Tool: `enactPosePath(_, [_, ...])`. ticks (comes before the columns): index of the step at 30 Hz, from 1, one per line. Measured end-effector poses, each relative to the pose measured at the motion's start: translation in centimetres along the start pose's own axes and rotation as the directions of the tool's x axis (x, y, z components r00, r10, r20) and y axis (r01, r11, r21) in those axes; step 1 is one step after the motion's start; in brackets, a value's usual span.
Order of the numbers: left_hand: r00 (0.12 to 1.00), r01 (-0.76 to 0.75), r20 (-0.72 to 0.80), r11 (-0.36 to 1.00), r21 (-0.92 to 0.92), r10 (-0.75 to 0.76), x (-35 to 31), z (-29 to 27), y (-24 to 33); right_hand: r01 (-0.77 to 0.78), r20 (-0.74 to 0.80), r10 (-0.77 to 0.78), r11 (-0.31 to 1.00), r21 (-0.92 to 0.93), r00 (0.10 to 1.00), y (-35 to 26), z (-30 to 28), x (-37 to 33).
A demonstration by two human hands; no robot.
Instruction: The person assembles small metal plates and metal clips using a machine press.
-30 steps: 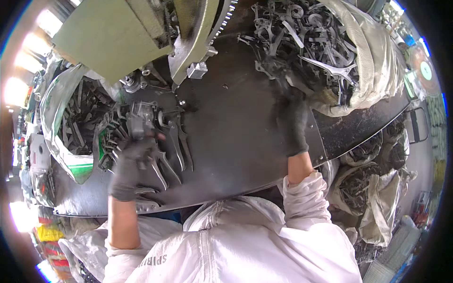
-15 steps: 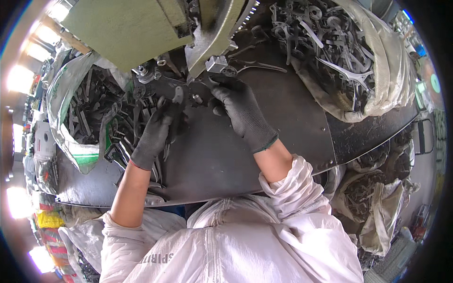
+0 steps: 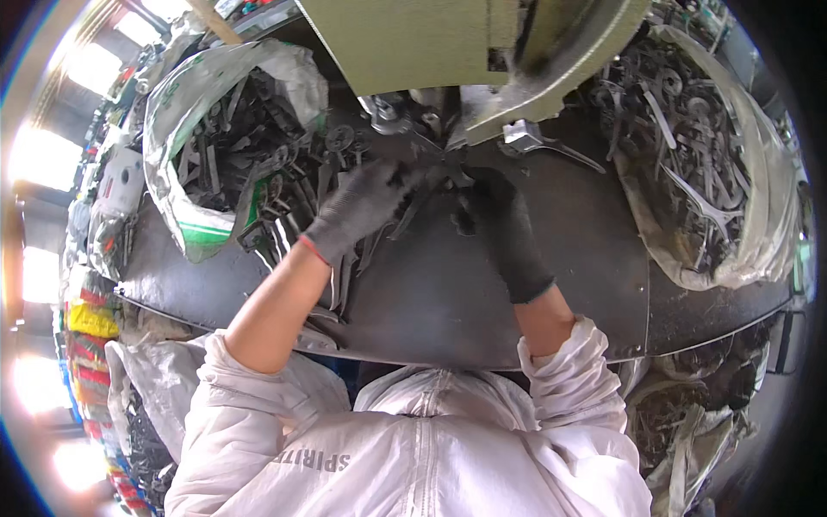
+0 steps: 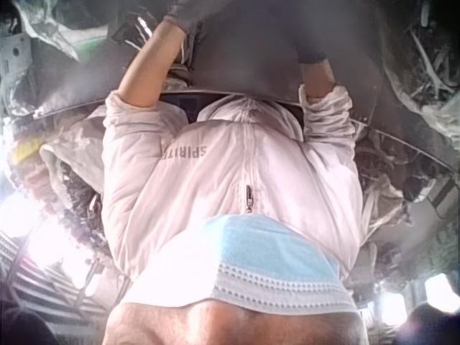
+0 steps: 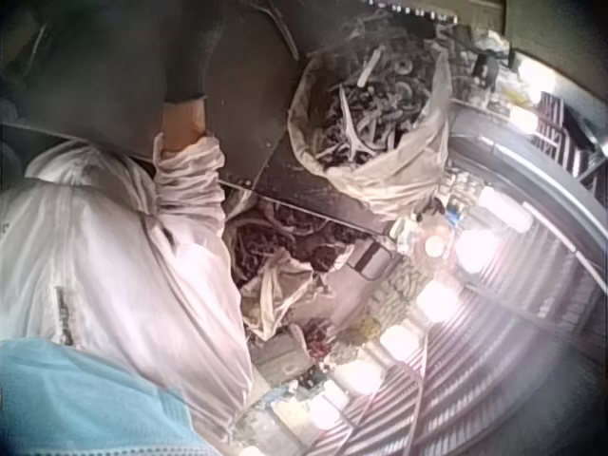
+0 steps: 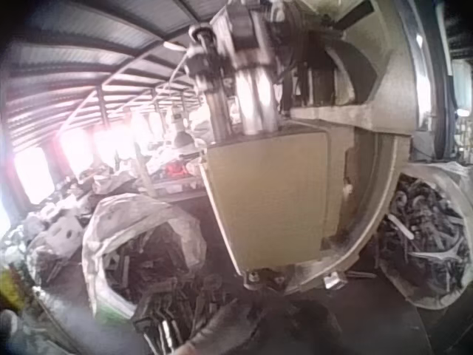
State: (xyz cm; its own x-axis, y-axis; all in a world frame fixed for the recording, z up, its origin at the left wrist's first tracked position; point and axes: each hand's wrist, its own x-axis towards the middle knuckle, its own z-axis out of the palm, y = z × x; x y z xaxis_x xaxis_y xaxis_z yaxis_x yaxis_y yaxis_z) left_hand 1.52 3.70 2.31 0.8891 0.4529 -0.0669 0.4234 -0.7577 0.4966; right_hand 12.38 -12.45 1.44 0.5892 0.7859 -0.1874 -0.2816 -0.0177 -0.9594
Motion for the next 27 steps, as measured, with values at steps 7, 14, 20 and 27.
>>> enactPosePath(7, [0.887, 0.377, -0.423, 0.820, 0.432, -0.185, 0.6, -12.6, -13.8, -0.026, -0.131, 0.024, 1.000, -0.011, 0.991, -0.3, 0.2, -0.3])
enactPosePath(14, [0.673, 0.716, -0.545, 0.624, 0.313, -0.499, 0.5, -11.9, -21.5, 0.062, -0.054, -0.064, 0.997, -0.042, 0.997, -1.2, -0.3, -0.7])
enactPosePath(20, [0.841, 0.541, -0.273, 0.745, 0.391, -0.467, 0.3, -13.3, -20.7, -0.051, -0.041, 0.054, 0.996, 0.078, 0.998, -0.6, -0.5, -1.7])
enactPosePath(27, [0.809, 0.588, -0.160, 0.780, 0.216, -0.565, 0.6, -13.6, -23.1, -0.100, -0.081, 0.102, 0.994, 0.036, 0.991, -0.2, 0.2, -1.3])
